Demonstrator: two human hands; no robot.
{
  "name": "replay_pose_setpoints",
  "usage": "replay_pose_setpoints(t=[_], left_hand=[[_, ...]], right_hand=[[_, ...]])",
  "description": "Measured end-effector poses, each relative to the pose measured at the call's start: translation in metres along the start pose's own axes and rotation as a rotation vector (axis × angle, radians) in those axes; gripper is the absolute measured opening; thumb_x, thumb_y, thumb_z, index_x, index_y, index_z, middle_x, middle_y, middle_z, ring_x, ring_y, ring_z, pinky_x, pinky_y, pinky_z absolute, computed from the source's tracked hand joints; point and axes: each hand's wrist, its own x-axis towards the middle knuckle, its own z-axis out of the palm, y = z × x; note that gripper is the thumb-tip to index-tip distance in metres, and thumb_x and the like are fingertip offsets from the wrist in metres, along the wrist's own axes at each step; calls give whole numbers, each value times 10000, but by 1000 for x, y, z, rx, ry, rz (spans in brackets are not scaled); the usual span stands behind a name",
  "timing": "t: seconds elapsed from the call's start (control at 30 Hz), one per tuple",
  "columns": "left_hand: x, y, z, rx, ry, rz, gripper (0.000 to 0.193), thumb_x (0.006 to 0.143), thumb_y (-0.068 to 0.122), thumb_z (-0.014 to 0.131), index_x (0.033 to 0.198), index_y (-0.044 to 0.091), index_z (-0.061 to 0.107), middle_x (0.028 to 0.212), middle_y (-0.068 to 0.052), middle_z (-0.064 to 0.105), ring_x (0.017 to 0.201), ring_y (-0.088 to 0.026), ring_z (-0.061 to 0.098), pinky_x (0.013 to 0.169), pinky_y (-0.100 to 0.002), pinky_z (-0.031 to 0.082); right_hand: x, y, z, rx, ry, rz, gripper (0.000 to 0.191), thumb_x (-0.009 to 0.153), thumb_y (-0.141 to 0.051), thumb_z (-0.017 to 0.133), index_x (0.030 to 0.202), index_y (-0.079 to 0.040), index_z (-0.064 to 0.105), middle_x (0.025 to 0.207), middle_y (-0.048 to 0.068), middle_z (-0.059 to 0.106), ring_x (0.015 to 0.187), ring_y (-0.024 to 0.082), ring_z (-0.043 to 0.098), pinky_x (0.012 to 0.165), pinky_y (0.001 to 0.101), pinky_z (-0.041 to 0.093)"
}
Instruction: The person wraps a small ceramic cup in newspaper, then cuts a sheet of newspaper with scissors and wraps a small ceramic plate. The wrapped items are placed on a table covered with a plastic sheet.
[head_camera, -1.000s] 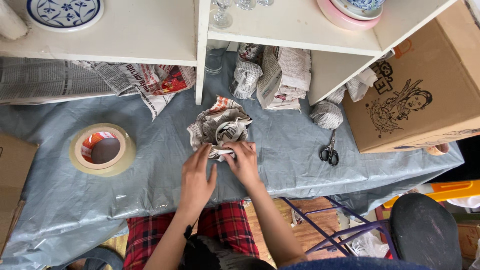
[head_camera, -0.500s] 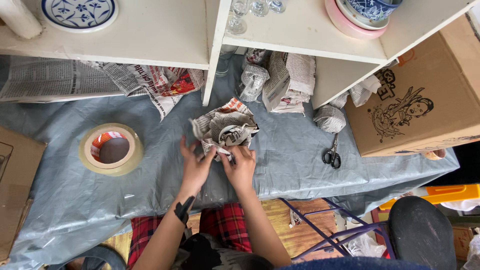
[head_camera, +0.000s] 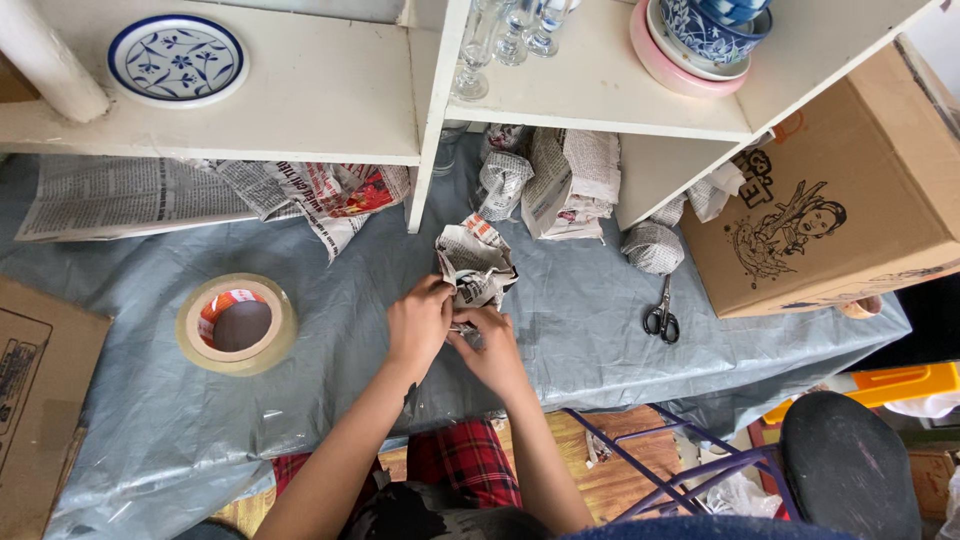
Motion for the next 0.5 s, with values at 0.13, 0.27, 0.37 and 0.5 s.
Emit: replay_pose_setpoints(t=[0.13,0.27,0.37,0.5], left_hand=[[14,-2,13,182,-103,145,64,838,92,687,837,75,749,1124,-61,723,747,-289,734,632,-405,592],[27,-4,12,79,-85,206,74,805,56,662,807,60,737,1081,-16,740,732,-292,728,629,-415,588],[36,-9,4,20,-179,302,89,807,44,659,798,75,742,1069,6,744,726,-286,724,640,-414,586],[53,-16,0,18,-319,372,62,807,71,690,784,86,746,1015,32,749,735,-286,718,638,-415,577]], right_hand=[[-11,52,-16,385,229,180,243,923,-184,742,1138,-74,716,1186,72,746,1043,225,704,873,374,567],[25,129,-27,438,315,415,394,1030,-179,711,1372,-40,573,1276,108,698,1069,173,628,858,282,547],[51,165,-22,542,-4,550,627,967,-170,766,1491,-66,438,1317,107,660,1145,139,653,909,235,532],[65,155,-8,606,-153,519,459,911,-126,782,1325,17,646,1147,186,713,954,178,646,791,334,510]])
